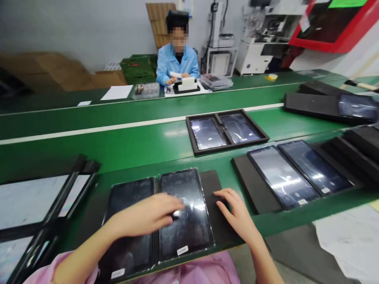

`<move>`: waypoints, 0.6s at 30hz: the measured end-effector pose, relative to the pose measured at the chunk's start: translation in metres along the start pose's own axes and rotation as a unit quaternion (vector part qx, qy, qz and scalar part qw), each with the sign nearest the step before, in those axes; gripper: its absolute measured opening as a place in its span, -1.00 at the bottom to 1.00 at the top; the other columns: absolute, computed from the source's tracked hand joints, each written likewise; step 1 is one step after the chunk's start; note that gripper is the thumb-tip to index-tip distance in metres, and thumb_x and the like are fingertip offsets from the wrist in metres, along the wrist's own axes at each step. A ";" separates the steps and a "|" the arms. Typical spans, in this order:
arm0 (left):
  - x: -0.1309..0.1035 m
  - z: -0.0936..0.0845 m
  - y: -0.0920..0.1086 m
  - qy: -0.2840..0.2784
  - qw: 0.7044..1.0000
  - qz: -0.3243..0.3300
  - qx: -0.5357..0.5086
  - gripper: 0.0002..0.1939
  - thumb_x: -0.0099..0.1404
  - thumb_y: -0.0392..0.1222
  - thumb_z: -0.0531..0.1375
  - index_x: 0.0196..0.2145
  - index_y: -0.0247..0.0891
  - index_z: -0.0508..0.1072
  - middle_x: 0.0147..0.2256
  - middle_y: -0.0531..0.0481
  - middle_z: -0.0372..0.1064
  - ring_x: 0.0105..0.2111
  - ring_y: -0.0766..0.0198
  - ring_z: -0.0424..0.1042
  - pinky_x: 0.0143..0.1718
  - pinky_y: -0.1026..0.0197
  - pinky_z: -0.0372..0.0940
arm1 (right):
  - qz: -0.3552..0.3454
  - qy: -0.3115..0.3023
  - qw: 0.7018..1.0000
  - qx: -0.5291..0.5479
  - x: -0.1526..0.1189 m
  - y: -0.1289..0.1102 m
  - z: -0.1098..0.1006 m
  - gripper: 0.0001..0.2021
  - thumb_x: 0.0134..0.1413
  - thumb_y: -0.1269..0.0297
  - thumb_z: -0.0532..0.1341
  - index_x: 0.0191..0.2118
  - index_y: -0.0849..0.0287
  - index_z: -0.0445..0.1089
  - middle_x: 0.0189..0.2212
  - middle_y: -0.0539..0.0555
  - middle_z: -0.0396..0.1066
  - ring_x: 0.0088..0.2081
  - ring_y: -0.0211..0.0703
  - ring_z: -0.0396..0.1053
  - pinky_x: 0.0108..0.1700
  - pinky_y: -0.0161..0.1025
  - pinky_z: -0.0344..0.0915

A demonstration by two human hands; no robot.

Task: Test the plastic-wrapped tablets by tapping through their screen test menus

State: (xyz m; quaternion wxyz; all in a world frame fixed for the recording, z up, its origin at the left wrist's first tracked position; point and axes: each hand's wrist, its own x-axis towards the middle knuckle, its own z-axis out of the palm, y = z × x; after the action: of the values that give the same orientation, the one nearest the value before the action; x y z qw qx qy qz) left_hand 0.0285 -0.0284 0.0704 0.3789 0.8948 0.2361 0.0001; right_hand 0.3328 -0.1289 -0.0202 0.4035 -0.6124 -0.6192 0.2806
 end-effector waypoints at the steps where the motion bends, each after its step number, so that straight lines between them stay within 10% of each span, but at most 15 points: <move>1: -0.012 -0.006 -0.016 0.063 0.994 -0.084 0.039 -0.56 0.43 -0.04 0.09 0.20 -0.11 0.46 0.14 -0.19 0.46 0.18 -0.09 0.40 0.29 -0.14 0.17 | -0.020 -0.029 0.999 -0.024 0.013 -0.004 0.007 -0.67 0.31 0.04 0.18 0.05 0.03 0.52 -0.02 0.17 0.50 0.03 0.11 0.44 0.12 0.05 0.35; 6: -0.032 -0.014 -0.068 0.199 0.899 -0.361 0.148 -0.50 0.45 0.11 0.02 0.14 -0.24 0.45 0.07 -0.29 0.43 0.14 -0.18 0.33 0.25 -0.28 0.09 | 0.002 -0.034 0.983 -0.179 0.061 -0.005 0.052 -0.42 0.08 -0.03 0.34 0.20 0.06 0.41 0.02 0.24 0.40 0.05 0.27 0.33 0.04 0.16 0.29; 18: -0.006 0.006 -0.072 0.244 0.901 -0.354 0.053 -0.55 0.46 0.01 0.27 0.19 -0.25 0.39 0.18 -0.20 0.34 0.10 -0.03 0.42 0.11 -0.19 0.40 | 0.028 0.049 0.986 -0.156 0.058 0.011 0.058 -0.44 0.05 -0.28 0.32 -0.02 0.05 0.54 -0.16 0.15 0.32 -0.07 0.17 0.30 0.02 0.07 0.21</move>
State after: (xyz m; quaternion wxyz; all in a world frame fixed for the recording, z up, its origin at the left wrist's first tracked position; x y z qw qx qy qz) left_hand -0.0059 0.0082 0.0183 0.2362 0.7429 0.6221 0.0721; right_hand 0.2944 -0.0622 -0.0502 0.3247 -0.6976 -0.6180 0.1613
